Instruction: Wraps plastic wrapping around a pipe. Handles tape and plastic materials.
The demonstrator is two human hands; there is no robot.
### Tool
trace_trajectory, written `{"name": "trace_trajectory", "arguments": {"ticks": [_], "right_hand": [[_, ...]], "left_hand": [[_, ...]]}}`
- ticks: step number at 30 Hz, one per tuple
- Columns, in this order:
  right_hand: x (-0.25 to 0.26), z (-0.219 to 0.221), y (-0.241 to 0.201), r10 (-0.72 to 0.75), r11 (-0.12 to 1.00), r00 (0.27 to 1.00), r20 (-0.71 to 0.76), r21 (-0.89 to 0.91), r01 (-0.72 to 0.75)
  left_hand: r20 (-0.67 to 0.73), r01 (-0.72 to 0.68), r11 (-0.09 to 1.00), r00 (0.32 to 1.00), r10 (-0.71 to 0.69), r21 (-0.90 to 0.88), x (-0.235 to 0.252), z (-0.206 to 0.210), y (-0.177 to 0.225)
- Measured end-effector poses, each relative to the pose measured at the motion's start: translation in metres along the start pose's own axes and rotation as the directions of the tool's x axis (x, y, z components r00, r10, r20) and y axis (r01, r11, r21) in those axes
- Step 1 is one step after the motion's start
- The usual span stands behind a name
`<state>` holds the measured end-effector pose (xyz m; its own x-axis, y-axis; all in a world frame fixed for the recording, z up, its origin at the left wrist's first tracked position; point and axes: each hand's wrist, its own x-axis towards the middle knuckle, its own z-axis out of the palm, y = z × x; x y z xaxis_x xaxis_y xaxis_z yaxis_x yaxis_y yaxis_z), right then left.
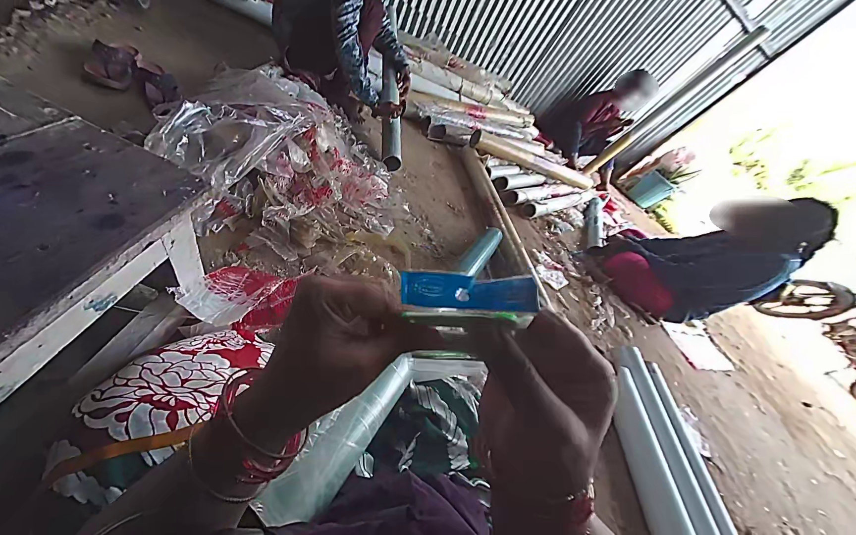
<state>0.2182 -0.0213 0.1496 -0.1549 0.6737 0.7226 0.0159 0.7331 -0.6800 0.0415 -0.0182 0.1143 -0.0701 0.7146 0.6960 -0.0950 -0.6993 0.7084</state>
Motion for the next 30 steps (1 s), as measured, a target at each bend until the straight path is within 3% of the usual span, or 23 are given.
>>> {"name": "trace_trajectory", "arguments": {"ticks": [6, 10, 20, 30], "right_hand": [[0.002, -0.007, -0.004, 0.064, 0.997, 0.997, 0.035, 0.049, -0.066], [0.005, -0.014, -0.009, 0.095, 0.979, 0.992, 0.087, 0.175, -0.109], [0.006, -0.010, -0.011, 0.083, 0.994, 0.992, 0.092, -0.076, -0.076], [0.006, -0.005, -0.016, 0.060, 0.992, 0.991, 0.116, -0.118, -0.047]], "left_hand": [[0.044, 0.109, 0.981, 0.994, -0.103, -0.162, -0.005, 0.014, -0.007], [0.071, 0.192, 0.928, 0.981, -0.179, -0.319, -0.006, 0.020, -0.012], [0.063, 0.176, 0.894, 0.984, -0.165, -0.413, -0.012, 0.030, -0.018], [0.097, 0.251, 0.820, 0.967, -0.235, -0.515, -0.012, 0.030, -0.019]]}}
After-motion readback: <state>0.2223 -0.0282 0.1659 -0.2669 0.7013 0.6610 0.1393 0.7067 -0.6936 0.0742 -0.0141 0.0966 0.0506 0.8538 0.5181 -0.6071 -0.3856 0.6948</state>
